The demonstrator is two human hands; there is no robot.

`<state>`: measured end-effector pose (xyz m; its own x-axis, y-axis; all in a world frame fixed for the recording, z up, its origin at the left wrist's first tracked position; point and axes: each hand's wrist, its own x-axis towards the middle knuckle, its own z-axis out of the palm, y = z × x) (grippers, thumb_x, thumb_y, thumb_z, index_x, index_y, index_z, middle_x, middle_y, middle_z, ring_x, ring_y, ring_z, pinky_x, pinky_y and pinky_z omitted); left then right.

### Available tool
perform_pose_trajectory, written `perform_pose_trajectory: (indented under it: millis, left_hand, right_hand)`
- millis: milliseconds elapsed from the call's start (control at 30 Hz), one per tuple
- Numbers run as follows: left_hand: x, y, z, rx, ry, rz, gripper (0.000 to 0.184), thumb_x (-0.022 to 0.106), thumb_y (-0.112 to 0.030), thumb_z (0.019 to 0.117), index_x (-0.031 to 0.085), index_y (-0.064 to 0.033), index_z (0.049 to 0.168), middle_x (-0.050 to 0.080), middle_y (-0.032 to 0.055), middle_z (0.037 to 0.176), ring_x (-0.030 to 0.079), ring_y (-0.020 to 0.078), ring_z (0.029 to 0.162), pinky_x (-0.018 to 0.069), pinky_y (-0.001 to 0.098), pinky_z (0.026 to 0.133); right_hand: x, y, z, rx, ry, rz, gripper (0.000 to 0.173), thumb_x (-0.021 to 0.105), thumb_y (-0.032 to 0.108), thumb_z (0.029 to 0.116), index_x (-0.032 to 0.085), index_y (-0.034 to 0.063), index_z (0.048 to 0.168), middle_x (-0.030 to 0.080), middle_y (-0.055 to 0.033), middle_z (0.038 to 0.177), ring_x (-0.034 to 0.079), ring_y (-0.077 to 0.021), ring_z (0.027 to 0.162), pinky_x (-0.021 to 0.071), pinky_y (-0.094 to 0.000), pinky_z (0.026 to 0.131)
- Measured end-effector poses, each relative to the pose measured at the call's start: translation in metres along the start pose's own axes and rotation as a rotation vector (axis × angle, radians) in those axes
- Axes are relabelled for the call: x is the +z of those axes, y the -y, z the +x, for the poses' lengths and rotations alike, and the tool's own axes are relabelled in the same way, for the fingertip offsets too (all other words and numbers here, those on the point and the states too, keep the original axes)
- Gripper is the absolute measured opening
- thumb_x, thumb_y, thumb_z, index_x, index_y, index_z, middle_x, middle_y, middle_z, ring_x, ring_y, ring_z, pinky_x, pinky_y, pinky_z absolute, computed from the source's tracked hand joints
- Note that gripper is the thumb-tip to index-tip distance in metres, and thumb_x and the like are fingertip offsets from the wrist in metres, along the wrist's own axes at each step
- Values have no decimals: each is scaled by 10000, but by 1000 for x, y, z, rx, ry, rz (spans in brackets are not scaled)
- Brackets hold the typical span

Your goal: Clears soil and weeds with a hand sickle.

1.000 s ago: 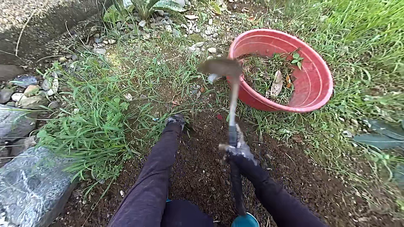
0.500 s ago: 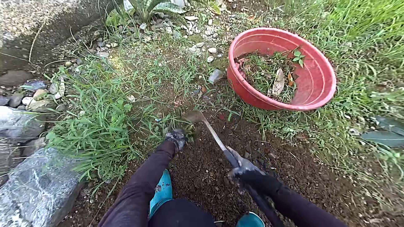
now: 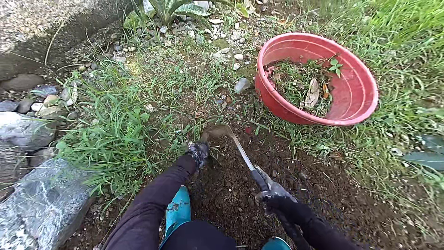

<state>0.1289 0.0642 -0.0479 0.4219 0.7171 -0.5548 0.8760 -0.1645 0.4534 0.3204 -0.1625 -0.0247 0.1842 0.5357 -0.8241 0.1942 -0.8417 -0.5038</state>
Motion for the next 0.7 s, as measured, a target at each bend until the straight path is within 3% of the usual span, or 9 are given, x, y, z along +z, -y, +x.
perform_pose_trajectory:
  millis: [67, 167, 267, 367, 467, 567, 700]
  left_hand:
    - [-5, 15, 32, -36, 0, 52, 488, 463, -130, 1092, 385, -22, 1561, 478, 245, 1542, 482, 420, 1411, 368, 582, 1161]
    - [-19, 34, 50, -161, 4, 255, 651, 601, -128, 1008, 332, -28, 1592, 409, 270, 1582, 476, 486, 1390, 424, 666, 1079]
    - [-22, 40, 41, -235, 15, 235, 405, 616, -193, 1003, 607, 10, 1354, 599, 280, 1384, 563, 462, 1301, 447, 660, 1050]
    - [-19, 39, 35, -198, 61, 257, 390, 574, -207, 1019, 613, -27, 1363, 605, 246, 1395, 556, 436, 1322, 434, 658, 1063]
    - [-22, 38, 30, -196, 90, 268, 409, 557, -217, 1030, 587, -30, 1393, 592, 251, 1411, 556, 446, 1320, 443, 671, 1044]
    - [-18, 42, 23, -145, 85, 268, 417, 548, -202, 1032, 573, -42, 1416, 584, 238, 1427, 547, 436, 1333, 435, 664, 1060]
    - [6, 55, -24, -71, 150, 260, 440, 510, -194, 1050, 519, -3, 1446, 575, 267, 1411, 581, 461, 1275, 472, 670, 1007]
  right_hand:
    - [2, -9, -8, -3, -49, 51, 1061, 739, 61, 823, 128, 348, 1642, 621, -220, 1077, 600, -278, 647, 533, -470, 574]
    - [-6, 4, -20, -75, -165, -17, 1034, 772, 91, 827, 183, 332, 1641, 647, -256, 1146, 654, -344, 745, 554, -537, 647]
    - [-17, 41, -32, -289, -302, 98, 1016, 773, 144, 807, 208, 286, 1639, 652, -189, 1151, 650, -258, 692, 568, -459, 591]
    - [-13, 86, -25, -437, -340, 284, 1026, 731, 155, 838, 104, 249, 1644, 629, -137, 1125, 660, -196, 668, 594, -397, 543]
    - [11, 86, -5, -284, -233, 198, 947, 703, 73, 904, 120, 218, 1636, 637, -171, 1048, 659, -231, 660, 593, -420, 586]
    - [13, 45, 20, -87, -7, -188, 1015, 714, 92, 888, 79, 297, 1653, 633, -286, 1178, 672, -400, 855, 550, -595, 751]
    - [5, 55, 1, -170, -68, 10, 1037, 760, 66, 835, 175, 365, 1636, 638, -224, 1143, 627, -296, 674, 546, -494, 579]
